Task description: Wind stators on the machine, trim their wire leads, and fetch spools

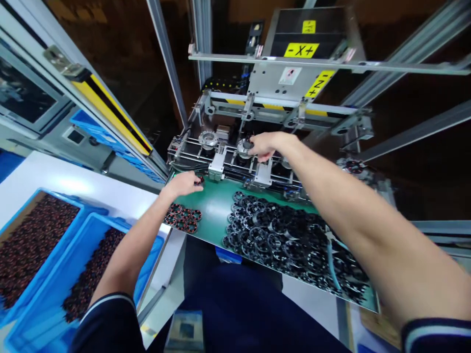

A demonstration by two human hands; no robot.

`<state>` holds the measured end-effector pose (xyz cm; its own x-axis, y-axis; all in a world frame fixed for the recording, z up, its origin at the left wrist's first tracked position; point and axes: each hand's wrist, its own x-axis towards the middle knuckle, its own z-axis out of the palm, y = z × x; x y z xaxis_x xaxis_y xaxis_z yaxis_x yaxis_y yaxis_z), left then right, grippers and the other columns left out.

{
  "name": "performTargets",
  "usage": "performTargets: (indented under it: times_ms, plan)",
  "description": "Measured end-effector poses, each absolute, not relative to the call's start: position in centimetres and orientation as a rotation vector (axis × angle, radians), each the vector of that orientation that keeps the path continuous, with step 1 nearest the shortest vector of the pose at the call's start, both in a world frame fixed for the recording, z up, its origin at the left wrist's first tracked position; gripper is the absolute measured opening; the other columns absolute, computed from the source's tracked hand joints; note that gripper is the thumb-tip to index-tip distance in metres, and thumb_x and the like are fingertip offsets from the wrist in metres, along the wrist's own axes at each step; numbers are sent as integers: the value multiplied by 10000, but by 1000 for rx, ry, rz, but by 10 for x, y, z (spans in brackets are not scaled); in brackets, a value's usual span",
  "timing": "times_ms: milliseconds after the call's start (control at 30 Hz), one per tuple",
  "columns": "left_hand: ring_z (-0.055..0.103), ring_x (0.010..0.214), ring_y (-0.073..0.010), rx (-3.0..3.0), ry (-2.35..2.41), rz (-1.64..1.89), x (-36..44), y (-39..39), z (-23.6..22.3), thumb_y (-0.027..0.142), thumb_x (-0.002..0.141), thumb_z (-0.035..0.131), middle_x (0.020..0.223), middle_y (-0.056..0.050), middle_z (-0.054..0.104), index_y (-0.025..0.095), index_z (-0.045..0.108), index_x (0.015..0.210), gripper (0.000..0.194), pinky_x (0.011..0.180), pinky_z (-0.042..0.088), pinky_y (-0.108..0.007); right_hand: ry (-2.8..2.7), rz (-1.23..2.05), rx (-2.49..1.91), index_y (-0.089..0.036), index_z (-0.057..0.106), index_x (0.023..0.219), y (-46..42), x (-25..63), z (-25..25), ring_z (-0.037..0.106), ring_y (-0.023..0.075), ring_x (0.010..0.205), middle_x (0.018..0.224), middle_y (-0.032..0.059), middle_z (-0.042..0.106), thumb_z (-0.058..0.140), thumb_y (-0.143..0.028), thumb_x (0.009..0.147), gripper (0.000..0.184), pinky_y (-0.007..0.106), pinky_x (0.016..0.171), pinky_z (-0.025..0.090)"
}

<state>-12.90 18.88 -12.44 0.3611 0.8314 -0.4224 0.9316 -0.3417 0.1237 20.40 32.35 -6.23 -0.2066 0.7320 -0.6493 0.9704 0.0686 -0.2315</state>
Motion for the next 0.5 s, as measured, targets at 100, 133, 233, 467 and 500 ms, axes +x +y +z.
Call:
performTargets:
  times_ms: [100,133,233,467,500]
  plan:
    - [822,1113,-323,2149,1764,-423,-136,144,-168,489,1035,815,1254,-129,837,253,943,1152,293,944,606,-370,2125,-822,1651,-153,661,1578,324,215,-43,826,254,777,945,104,868,609,-415,1207,457,371,793,656]
    - [827,1131,-334,2112,1822,-408,-138,134,-177,468,1033,819,1284,-139,834,250,945,1169,287,948,615,-379,2190,-770,1603,-176,694,1526,317,218,-37,819,250,770,938,91,865,598,-447,1208,428,375,807,645]
    - [827,1203,-335,2038,1918,-323,-143,113,-189,387,1044,794,1357,-137,822,258,936,1238,273,995,640,-383,2454,-684,1379,-232,774,1312,267,228,-18,792,237,774,904,53,842,604,-519,1181,358,364,814,594]
    - [662,1545,-347,2130,1784,62,-165,77,-186,291,1040,604,1538,-171,757,208,802,1470,480,1382,504,-507,2532,-1536,1050,-246,752,1145,22,288,-22,740,187,765,889,22,814,490,-599,1236,448,318,744,495]
    - [640,1571,-379,2127,1816,182,-168,74,-188,386,1043,612,1546,-177,746,216,801,1453,482,1378,510,-555,2420,-1730,1066,-235,746,1130,-11,298,-35,766,188,796,911,29,833,505,-605,1234,453,311,757,507]
